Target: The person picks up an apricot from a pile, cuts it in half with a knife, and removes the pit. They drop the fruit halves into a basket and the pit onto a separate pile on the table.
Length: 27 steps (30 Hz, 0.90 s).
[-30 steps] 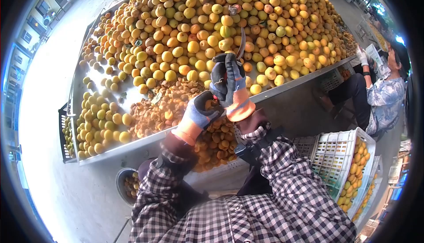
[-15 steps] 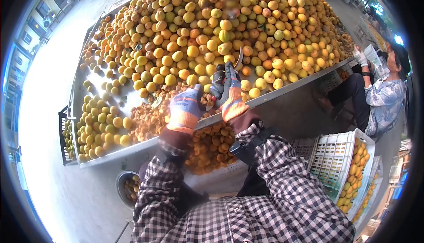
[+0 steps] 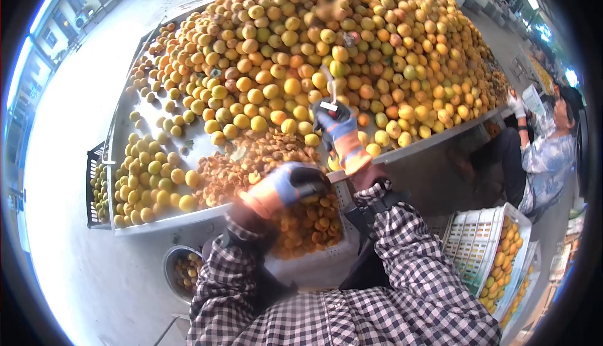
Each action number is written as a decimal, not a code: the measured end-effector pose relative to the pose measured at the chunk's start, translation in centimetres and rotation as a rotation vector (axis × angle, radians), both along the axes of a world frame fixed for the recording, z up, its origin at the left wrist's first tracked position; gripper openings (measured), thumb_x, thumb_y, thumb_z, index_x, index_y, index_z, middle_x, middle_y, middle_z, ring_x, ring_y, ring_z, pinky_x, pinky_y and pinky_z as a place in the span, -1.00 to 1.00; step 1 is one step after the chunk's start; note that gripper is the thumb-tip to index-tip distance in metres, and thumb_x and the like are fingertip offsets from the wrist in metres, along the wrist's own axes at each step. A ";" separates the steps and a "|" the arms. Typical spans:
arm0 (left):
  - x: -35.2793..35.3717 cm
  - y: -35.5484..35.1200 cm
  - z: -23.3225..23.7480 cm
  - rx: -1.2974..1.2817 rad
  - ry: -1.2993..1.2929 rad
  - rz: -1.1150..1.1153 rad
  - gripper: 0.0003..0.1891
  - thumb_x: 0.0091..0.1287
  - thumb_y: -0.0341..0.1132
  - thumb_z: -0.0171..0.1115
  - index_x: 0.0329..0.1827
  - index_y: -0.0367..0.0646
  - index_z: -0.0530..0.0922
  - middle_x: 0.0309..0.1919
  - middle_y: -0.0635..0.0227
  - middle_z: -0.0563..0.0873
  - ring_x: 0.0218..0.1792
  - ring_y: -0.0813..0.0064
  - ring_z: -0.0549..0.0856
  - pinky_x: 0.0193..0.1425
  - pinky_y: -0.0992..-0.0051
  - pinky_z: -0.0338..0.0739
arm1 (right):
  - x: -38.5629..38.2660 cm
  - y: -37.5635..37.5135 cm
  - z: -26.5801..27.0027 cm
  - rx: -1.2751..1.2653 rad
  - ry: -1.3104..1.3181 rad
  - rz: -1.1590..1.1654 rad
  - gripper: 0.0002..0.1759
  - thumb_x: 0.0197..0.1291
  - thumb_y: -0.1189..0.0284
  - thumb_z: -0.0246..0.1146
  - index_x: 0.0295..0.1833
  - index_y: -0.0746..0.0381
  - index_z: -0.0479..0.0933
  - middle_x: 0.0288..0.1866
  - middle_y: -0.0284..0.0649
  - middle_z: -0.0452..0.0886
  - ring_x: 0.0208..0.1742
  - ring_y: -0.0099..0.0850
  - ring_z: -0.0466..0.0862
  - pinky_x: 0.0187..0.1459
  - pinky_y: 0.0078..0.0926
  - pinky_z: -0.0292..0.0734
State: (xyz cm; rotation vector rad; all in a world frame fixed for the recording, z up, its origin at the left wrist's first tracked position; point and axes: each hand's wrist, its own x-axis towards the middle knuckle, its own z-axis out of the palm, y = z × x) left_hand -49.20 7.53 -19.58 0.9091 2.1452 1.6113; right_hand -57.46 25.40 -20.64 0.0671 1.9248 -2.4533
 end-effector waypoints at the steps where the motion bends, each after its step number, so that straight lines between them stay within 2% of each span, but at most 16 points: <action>1: 0.3 0.1 0.1 0.007 -0.094 -0.102 -0.75 0.30 -0.39 0.29 0.01 -0.26 0.65 -0.16 0.28 0.77 -0.14 0.52 0.71 0.03 0.47 0.59 | -1.0 -0.8 -1.9 0.113 0.082 0.012 -0.90 0.20 0.47 0.38 -0.18 0.20 0.63 -0.52 -0.42 0.57 -0.56 -0.66 0.50 -0.55 -0.62 0.37; 2: 0.4 0.1 0.2 0.015 -0.191 -0.206 -0.73 0.30 -0.37 0.32 0.03 -0.27 0.64 -0.11 0.24 0.78 -0.10 0.50 0.72 0.07 0.47 0.58 | -1.6 -1.7 -2.5 0.225 0.162 0.022 -0.87 0.18 0.45 0.40 -0.17 0.21 0.64 -0.50 -0.42 0.59 -0.48 -0.64 0.55 -0.45 -0.60 0.47; 3: 0.4 -0.1 0.4 0.022 -0.177 -0.194 -0.73 0.30 -0.37 0.32 0.03 -0.27 0.64 -0.11 0.24 0.78 -0.10 0.50 0.72 0.07 0.47 0.58 | -2.2 -1.5 -2.8 0.576 0.284 0.047 -0.79 0.09 0.40 0.46 -0.18 0.22 0.64 -0.42 -0.34 0.68 -0.35 -0.51 0.64 -0.23 -0.50 0.56; 5: 0.2 -0.4 0.7 0.013 -0.157 -0.034 -0.72 0.31 -0.37 0.31 0.04 -0.27 0.64 -0.10 0.22 0.78 -0.09 0.50 0.72 0.08 0.45 0.58 | -3.1 -2.3 -1.5 0.896 0.239 0.167 -0.69 0.04 0.28 0.47 -0.16 0.22 0.63 -0.26 -0.14 0.73 -0.26 -0.22 0.70 -0.16 -0.35 0.58; 6: 0.0 -0.6 0.9 0.146 -0.148 0.015 -0.76 0.27 -0.41 0.30 -0.01 -0.24 0.67 -0.18 0.22 0.79 -0.19 0.54 0.71 -0.02 0.44 0.60 | -3.8 -3.2 -0.7 1.003 0.210 0.210 -0.65 0.05 0.22 0.46 -0.15 0.22 0.63 -0.21 -0.08 0.73 -0.21 -0.12 0.71 -0.13 -0.31 0.59; 8: -0.8 -1.6 0.7 0.081 -0.015 0.088 -0.76 0.27 -0.43 0.27 -0.01 -0.24 0.67 -0.20 0.18 0.78 -0.20 0.50 0.72 -0.03 0.43 0.61 | -4.7 -4.9 0.4 1.384 0.129 0.273 -0.54 0.09 0.02 0.37 -0.07 0.15 0.62 -0.15 -0.06 0.72 -0.07 -0.05 0.69 -0.01 -0.13 0.58; 10: -1.5 -2.4 -1.0 0.141 0.075 0.153 -0.78 0.33 -0.44 0.24 0.00 -0.25 0.65 -0.17 0.22 0.77 -0.14 0.45 0.72 0.04 0.41 0.58 | -4.4 -6.2 -0.1 1.539 0.195 0.259 -0.44 0.09 -0.03 0.35 0.01 0.20 0.61 -0.06 -0.03 0.70 0.03 -0.06 0.67 0.08 -0.15 0.56; 14: -2.2 -2.8 -2.5 0.087 -0.061 0.260 -0.77 0.32 -0.42 0.28 0.01 -0.25 0.66 -0.18 0.31 0.79 -0.15 0.55 0.72 0.01 0.49 0.60 | -5.1 -8.0 0.1 1.622 -0.021 0.404 -0.47 0.05 0.04 0.39 -0.01 0.22 0.67 0.03 0.00 0.69 0.07 -0.08 0.67 0.09 -0.20 0.57; 16: -1.8 -2.7 -2.0 0.242 -0.119 0.347 -0.78 0.30 -0.34 0.34 -0.04 -0.20 0.69 -0.31 0.37 0.77 -0.30 0.61 0.67 -0.14 0.50 0.59 | -5.0 -7.4 0.9 1.525 -0.077 0.378 -0.43 -0.05 0.03 0.45 -0.02 0.23 0.66 0.02 -0.01 0.69 0.06 -0.09 0.68 0.08 -0.23 0.57; 18: -1.5 -2.7 -1.6 0.199 -0.161 0.493 -0.76 0.28 -0.39 0.34 0.00 -0.18 0.68 -0.27 0.36 0.78 -0.25 0.57 0.71 -0.08 0.50 0.61 | -6.4 -5.4 -3.2 1.327 0.001 0.146 -0.39 -0.14 0.04 0.51 -0.05 0.25 0.66 -0.06 -0.04 0.72 -0.01 -0.12 0.71 0.00 -0.27 0.58; 19: -2.0 -2.6 -3.1 0.229 -0.097 0.561 -0.68 0.25 -0.38 0.37 0.07 -0.17 0.65 -0.20 0.32 0.77 -0.18 0.53 0.72 -0.03 0.48 0.61 | -6.0 -4.6 -2.2 1.197 0.003 0.133 -0.41 -0.18 0.05 0.54 -0.13 0.28 0.64 -0.19 -0.08 0.73 -0.12 -0.20 0.72 -0.04 -0.31 0.57; 20: -2.5 -2.6 -4.7 0.258 -0.036 0.628 -0.61 0.22 -0.37 0.41 0.13 -0.16 0.61 -0.13 0.29 0.77 -0.11 0.48 0.73 0.03 0.46 0.61 | -6.4 -3.7 -4.0 1.030 0.085 -0.006 -0.53 -0.13 0.13 0.54 -0.22 0.24 0.63 -0.37 -0.20 0.69 -0.42 -0.35 0.65 -0.33 -0.33 0.56; 22: -2.1 -2.1 -3.3 0.100 0.054 0.861 -0.46 0.15 -0.44 0.47 0.23 -0.24 0.52 0.00 0.26 0.72 0.01 0.48 0.69 0.13 0.49 0.58 | -4.1 -3.3 -0.6 0.455 -0.225 0.025 -0.67 -0.03 0.20 0.52 -0.27 0.16 0.63 -0.51 -0.34 0.63 -0.65 -0.53 0.46 -0.63 -0.45 0.36; 23: -3.1 -1.9 -5.6 0.176 0.258 0.898 -0.35 0.11 -0.44 0.52 0.30 -0.25 0.46 0.05 0.26 0.69 0.03 0.48 0.67 0.10 0.48 0.59 | -3.9 -2.9 -1.9 0.241 -0.181 0.029 -0.82 0.10 0.28 0.46 -0.32 0.09 0.61 -0.59 -0.43 0.58 -0.78 -0.62 0.31 -0.75 -0.56 0.10; 24: -2.3 -1.7 -2.9 0.128 0.267 0.870 -0.29 0.08 -0.47 0.54 0.34 -0.25 0.42 0.09 0.27 0.67 0.05 0.48 0.65 0.09 0.46 0.59 | -1.2 -2.8 1.6 0.100 -0.333 0.118 -0.82 0.21 0.25 0.38 -0.35 0.05 0.56 -0.65 -0.51 0.48 -0.78 -0.65 0.28 -0.74 -0.59 0.09; 27: -3.5 -0.4 -3.9 0.383 0.287 0.710 -0.31 0.10 -0.51 0.51 0.34 -0.29 0.42 0.14 0.32 0.64 0.08 0.52 0.63 0.14 0.50 0.58 | 5.0 -2.9 6.3 -0.120 -0.329 0.251 -0.79 0.30 0.19 0.30 -0.32 0.04 0.55 -0.68 -0.57 0.36 -0.77 -0.70 0.25 -0.73 -0.64 0.05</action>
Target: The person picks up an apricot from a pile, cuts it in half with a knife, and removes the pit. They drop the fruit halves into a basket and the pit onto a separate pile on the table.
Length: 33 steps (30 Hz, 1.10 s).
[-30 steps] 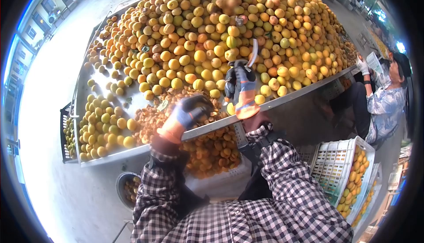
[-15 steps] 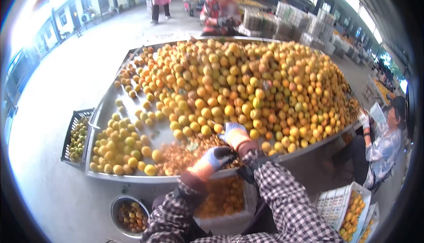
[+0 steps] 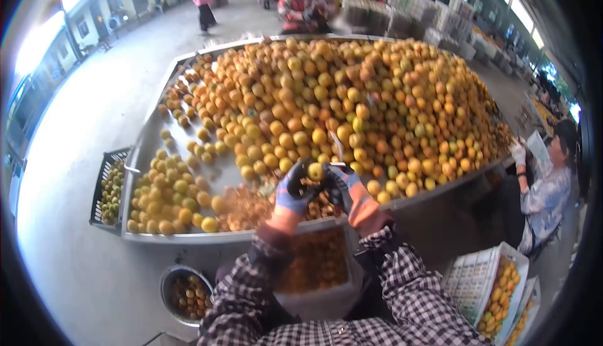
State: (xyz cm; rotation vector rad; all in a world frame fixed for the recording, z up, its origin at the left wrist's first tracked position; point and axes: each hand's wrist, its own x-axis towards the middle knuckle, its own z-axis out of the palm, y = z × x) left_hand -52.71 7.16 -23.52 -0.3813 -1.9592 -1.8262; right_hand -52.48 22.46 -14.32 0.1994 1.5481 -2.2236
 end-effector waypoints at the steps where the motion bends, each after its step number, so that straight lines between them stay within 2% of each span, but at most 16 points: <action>1: 0.8 0.0 1.7 0.005 -0.146 -0.099 -0.33 0.11 -0.52 0.50 0.32 -0.29 0.43 0.15 0.30 0.64 0.11 0.50 0.63 0.21 0.50 0.55 | 0.7 -0.2 0.0 -0.049 0.028 -0.006 -0.80 0.30 0.20 0.31 -0.30 0.07 0.58 -0.70 -0.57 0.35 -0.77 -0.69 0.24 -0.73 -0.65 0.04; 3: 1.0 0.0 1.8 -0.067 -0.022 -0.118 -0.33 0.09 -0.50 0.51 0.31 -0.29 0.44 0.15 0.30 0.64 0.12 0.48 0.63 0.23 0.49 0.55 | 0.7 0.3 -1.6 -0.107 -0.014 -0.037 -0.73 0.36 0.16 0.25 -0.31 0.10 0.58 -0.69 -0.52 0.41 -0.78 -0.69 0.27 -0.74 -0.66 0.05; 5: 1.1 0.0 1.8 -0.093 -0.065 -0.123 -0.34 0.12 -0.49 0.50 0.32 -0.29 0.43 0.14 0.30 0.65 0.13 0.47 0.63 0.23 0.47 0.55 | 0.9 1.0 -2.0 -0.045 -0.020 0.024 -0.65 0.39 0.10 0.19 -0.29 0.14 0.58 -0.67 -0.48 0.48 -0.77 -0.70 0.31 -0.73 -0.68 0.10; 6: 1.6 0.1 1.7 0.117 -0.136 -0.179 -0.39 0.17 -0.50 0.46 0.30 -0.30 0.44 0.13 0.30 0.65 0.12 0.48 0.63 0.23 0.45 0.55 | 0.9 1.4 -2.9 -0.006 0.061 0.004 -0.61 0.44 0.06 0.11 -0.25 0.14 0.58 -0.66 -0.44 0.53 -0.79 -0.70 0.31 -0.74 -0.69 0.10; 7: 2.0 0.4 2.5 0.327 -0.207 -0.236 -0.45 0.21 -0.50 0.42 0.28 -0.30 0.45 0.11 0.30 0.65 0.11 0.49 0.63 0.23 0.44 0.55 | 0.6 1.6 -3.9 -0.034 0.149 -0.011 -0.70 0.44 0.19 0.15 -0.15 0.20 0.60 -0.56 -0.37 0.60 -0.65 -0.62 0.50 -0.62 -0.63 0.35; 9: 2.1 -0.2 3.1 0.327 -0.280 -0.276 -0.43 0.23 -0.46 0.42 0.30 -0.33 0.42 0.15 0.27 0.62 0.14 0.48 0.60 0.26 0.43 0.51 | 1.0 1.8 -5.7 0.316 0.607 -0.151 -0.78 0.41 0.36 0.19 -0.05 0.30 0.58 -0.38 -0.25 0.68 -0.38 -0.49 0.67 -0.32 -0.52 0.56; 10: 2.0 -0.5 3.3 0.342 -0.296 -0.293 -0.43 0.25 -0.42 0.41 0.30 -0.33 0.42 0.16 0.28 0.61 0.14 0.48 0.60 0.26 0.44 0.51 | 1.2 2.2 -5.3 0.457 0.736 -0.140 -0.76 0.33 0.48 0.25 0.04 0.36 0.55 -0.20 -0.11 0.70 -0.14 -0.32 0.71 -0.07 -0.45 0.56; 11: 2.0 -0.7 3.5 0.357 -0.312 -0.305 -0.43 0.26 -0.38 0.41 0.31 -0.32 0.41 0.17 0.29 0.60 0.15 0.49 0.59 0.26 0.44 0.51 | 1.5 2.6 -4.9 0.458 0.733 -0.140 -0.76 0.33 0.48 0.25 0.04 0.36 0.55 -0.20 -0.11 0.70 -0.14 -0.32 0.71 -0.07 -0.45 0.56; 13: 1.8 -1.0 3.8 0.342 -0.283 -0.348 -0.42 0.29 -0.30 0.40 0.32 -0.31 0.41 0.15 0.31 0.60 0.14 0.50 0.58 0.25 0.46 0.50 | 2.3 3.3 -3.8 0.605 0.843 0.048 -0.74 0.28 0.49 0.28 0.05 0.34 0.54 -0.14 -0.02 0.70 -0.13 -0.17 0.72 -0.10 -0.41 0.57; 14: 1.7 -1.0 3.8 0.331 -0.290 -0.360 -0.42 0.29 -0.29 0.39 0.32 -0.31 0.40 0.14 0.32 0.60 0.13 0.51 0.58 0.25 0.47 0.49 | 2.4 3.4 -3.9 0.652 0.891 0.050 -0.69 0.22 0.58 0.29 0.09 0.36 0.53 -0.12 -0.13 0.71 -0.09 -0.42 0.70 -0.02 -0.50 0.57; 15: 1.6 -1.0 3.7 0.320 -0.299 -0.376 -0.42 0.29 -0.29 0.39 0.32 -0.31 0.40 0.13 0.33 0.60 0.13 0.51 0.58 0.25 0.47 0.49 | 2.5 3.5 -4.0 0.655 0.885 0.048 -0.69 0.22 0.58 0.29 0.09 0.36 0.53 -0.12 -0.13 0.71 -0.09 -0.42 0.70 -0.02 -0.50 0.57; 17: 1.8 -0.9 4.1 0.312 -0.313 -0.377 -0.42 0.29 -0.28 0.39 0.32 -0.32 0.40 0.11 0.33 0.61 0.12 0.52 0.58 0.25 0.46 0.48 | 2.6 3.5 -4.1 0.754 1.002 0.040 -0.66 0.19 0.58 0.31 0.10 0.35 0.53 -0.06 -0.05 0.70 -0.03 -0.22 0.72 0.00 -0.40 0.59; 18: 1.7 -1.0 3.9 0.269 -0.301 -0.373 -0.42 0.29 -0.28 0.39 0.31 -0.32 0.40 0.11 0.32 0.61 0.12 0.52 0.58 0.26 0.46 0.48 | 2.7 3.5 -4.2 0.754 0.998 0.040 -0.66 0.19 0.58 0.31 0.10 0.35 0.53 -0.06 -0.05 0.70 -0.03 -0.22 0.72 0.00 -0.40 0.59; 21: 1.9 -1.1 3.8 0.240 -0.299 -0.359 -0.41 0.28 -0.27 0.40 0.31 -0.34 0.40 0.11 0.30 0.62 0.13 0.51 0.58 0.26 0.46 0.48 | 2.6 3.4 -4.3 0.785 1.028 0.010 -0.63 0.17 0.49 0.32 0.11 0.32 0.52 -0.10 0.03 0.68 -0.05 0.00 0.67 -0.08 -0.26 0.60; 27: 2.4 -0.7 4.4 0.264 -0.301 -0.332 -0.42 0.28 -0.27 0.41 0.28 -0.35 0.42 0.09 0.27 0.63 0.11 0.49 0.59 0.25 0.45 0.49 | 2.8 2.6 -5.9 0.689 0.945 0.050 -0.60 0.19 0.49 0.29 0.15 0.33 0.49 -0.09 0.06 0.67 -0.05 0.03 0.66 -0.09 -0.21 0.59; 33: 2.4 -0.4 3.9 0.206 -0.285 -0.306 -0.43 0.26 -0.28 0.43 0.27 -0.35 0.44 0.05 0.28 0.65 0.06 0.50 0.61 0.20 0.46 0.52 | 2.9 2.0 -7.3 0.796 0.947 0.095 -0.59 0.20 0.48 0.27 0.17 0.33 0.46 -0.09 0.07 0.66 -0.03 0.05 0.65 -0.09 -0.21 0.58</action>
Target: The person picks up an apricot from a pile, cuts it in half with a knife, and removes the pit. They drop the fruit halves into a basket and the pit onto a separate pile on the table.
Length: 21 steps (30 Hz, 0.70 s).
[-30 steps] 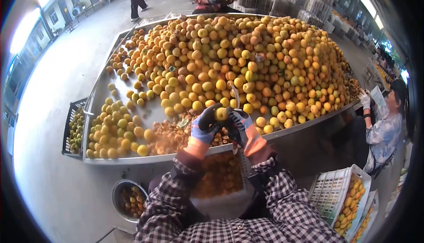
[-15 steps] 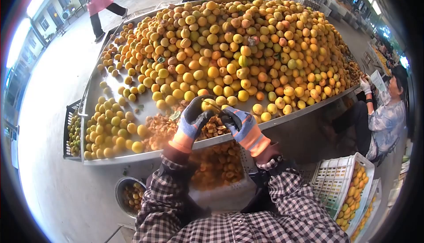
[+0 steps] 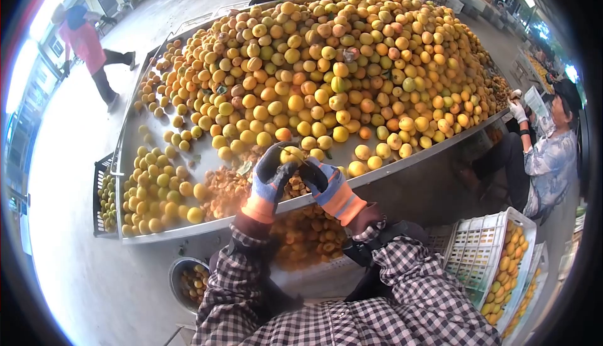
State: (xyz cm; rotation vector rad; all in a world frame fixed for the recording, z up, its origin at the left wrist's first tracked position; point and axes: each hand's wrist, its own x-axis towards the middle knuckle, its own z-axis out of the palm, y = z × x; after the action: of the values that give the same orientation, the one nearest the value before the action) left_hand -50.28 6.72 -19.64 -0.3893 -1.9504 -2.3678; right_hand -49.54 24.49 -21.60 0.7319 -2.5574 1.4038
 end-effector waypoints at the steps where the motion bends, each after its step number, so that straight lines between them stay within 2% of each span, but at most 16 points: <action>1: 0.0 -0.1 0.1 0.041 -0.027 -0.010 -0.43 0.25 -0.29 0.43 0.26 -0.35 0.45 0.05 0.29 0.65 0.06 0.50 0.62 0.20 0.46 0.52 | 0.0 0.0 0.2 -0.001 0.001 0.001 -0.59 0.20 0.48 0.27 0.17 0.33 0.46 -0.09 0.07 0.66 -0.03 0.05 0.65 -0.09 -0.21 0.58; 3: -0.1 -0.3 0.3 0.082 -0.054 -0.020 -0.43 0.24 -0.30 0.44 0.26 -0.35 0.45 0.05 0.29 0.65 0.06 0.50 0.62 0.20 0.47 0.53 | 0.1 0.3 0.7 -0.060 -0.063 0.041 -0.58 0.20 0.46 0.29 0.16 0.34 0.46 -0.09 0.08 0.66 -0.02 0.05 0.64 -0.09 -0.21 0.58; 5: -0.4 -0.9 1.0 0.115 -0.045 -0.146 -0.44 0.22 -0.33 0.45 0.25 -0.34 0.47 0.06 0.30 0.64 0.06 0.51 0.62 0.20 0.47 0.53 | -0.1 0.4 1.3 -0.090 -0.098 0.053 -0.57 0.19 0.45 0.30 0.16 0.34 0.45 -0.08 0.07 0.66 -0.02 0.04 0.65 -0.08 -0.22 0.58; 10: -0.3 -0.6 1.9 0.078 -0.013 -0.098 -0.48 0.22 -0.34 0.45 0.21 -0.33 0.50 0.04 0.30 0.66 0.06 0.50 0.62 0.21 0.47 0.51 | 0.1 0.9 3.0 -0.038 -0.094 -0.003 -0.55 0.18 0.43 0.33 0.16 0.34 0.45 -0.07 0.05 0.66 -0.02 0.02 0.65 -0.05 -0.23 0.59; 12: 0.2 -0.2 2.2 0.068 -0.006 -0.062 -0.50 0.23 -0.33 0.44 0.20 -0.33 0.51 0.02 0.29 0.67 0.06 0.49 0.63 0.21 0.47 0.51 | 0.5 0.9 4.5 -0.057 -0.014 -0.027 -0.56 0.16 0.57 0.30 0.17 0.33 0.44 -0.08 -0.03 0.68 -0.05 -0.10 0.70 -0.07 -0.32 0.59; 13: 0.7 0.3 2.9 0.125 -0.050 -0.029 -0.52 0.27 -0.29 0.40 0.19 -0.33 0.52 0.00 0.28 0.68 0.04 0.48 0.64 0.19 0.47 0.51 | 0.4 0.9 3.5 -0.096 0.059 -0.002 -0.59 0.18 0.58 0.26 0.17 0.31 0.44 -0.09 -0.01 0.67 -0.06 -0.04 0.68 -0.09 -0.28 0.59; 15: 1.0 1.9 2.2 0.209 -0.119 0.043 -0.57 0.37 -0.17 0.28 0.14 -0.33 0.54 -0.05 0.25 0.71 -0.01 0.47 0.65 0.13 0.46 0.51 | 0.6 -0.7 2.0 -0.110 0.013 -0.019 -0.62 0.19 0.53 0.26 0.13 0.31 0.44 -0.12 0.01 0.66 -0.06 0.02 0.66 -0.11 -0.21 0.58; 16: 1.0 2.8 1.9 0.367 -0.184 0.062 -0.59 0.39 -0.15 0.25 0.11 -0.32 0.55 -0.06 0.23 0.71 -0.02 0.47 0.66 0.12 0.46 0.51 | 0.5 -1.3 1.2 -0.122 -0.028 -0.025 -0.65 0.20 0.48 0.27 0.10 0.31 0.44 -0.15 0.03 0.65 -0.06 0.08 0.64 -0.12 -0.13 0.58; 18: 1.5 2.2 1.8 0.400 -0.222 -0.079 -0.53 0.43 -0.12 0.20 0.23 -0.31 0.48 0.00 0.32 0.67 -0.02 0.51 0.64 0.13 0.51 0.49 | 0.0 -1.5 -0.2 -0.066 -0.049 -0.019 -0.69 0.22 0.48 0.23 0.07 0.26 0.44 -0.18 0.05 0.63 -0.06 0.09 0.63 -0.13 -0.11 0.55; 19: 1.5 1.7 1.7 0.397 -0.227 -0.080 -0.53 0.43 -0.12 0.20 0.23 -0.31 0.48 0.00 0.32 0.67 -0.02 0.51 0.64 0.13 0.51 0.49 | 0.1 -1.6 -0.3 -0.076 0.000 -0.013 -0.68 0.22 0.47 0.24 0.08 0.24 0.44 -0.16 0.06 0.63 -0.04 0.08 0.62 -0.11 -0.12 0.55; 21: 0.9 0.7 1.6 0.193 -0.167 -0.097 -0.50 0.41 -0.09 0.23 0.24 -0.30 0.48 0.01 0.32 0.67 0.02 0.48 0.63 0.20 0.49 0.48 | 0.1 -1.0 -0.1 -0.081 0.009 0.005 -0.64 0.21 0.45 0.26 0.12 0.19 0.44 -0.14 0.08 0.62 0.00 0.07 0.61 -0.09 -0.14 0.55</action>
State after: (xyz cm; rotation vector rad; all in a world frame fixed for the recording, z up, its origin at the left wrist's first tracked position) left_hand -49.36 7.42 -18.00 -0.2902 -1.7783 -2.7014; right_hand -49.48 23.45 -21.69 0.7299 -2.4771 1.4927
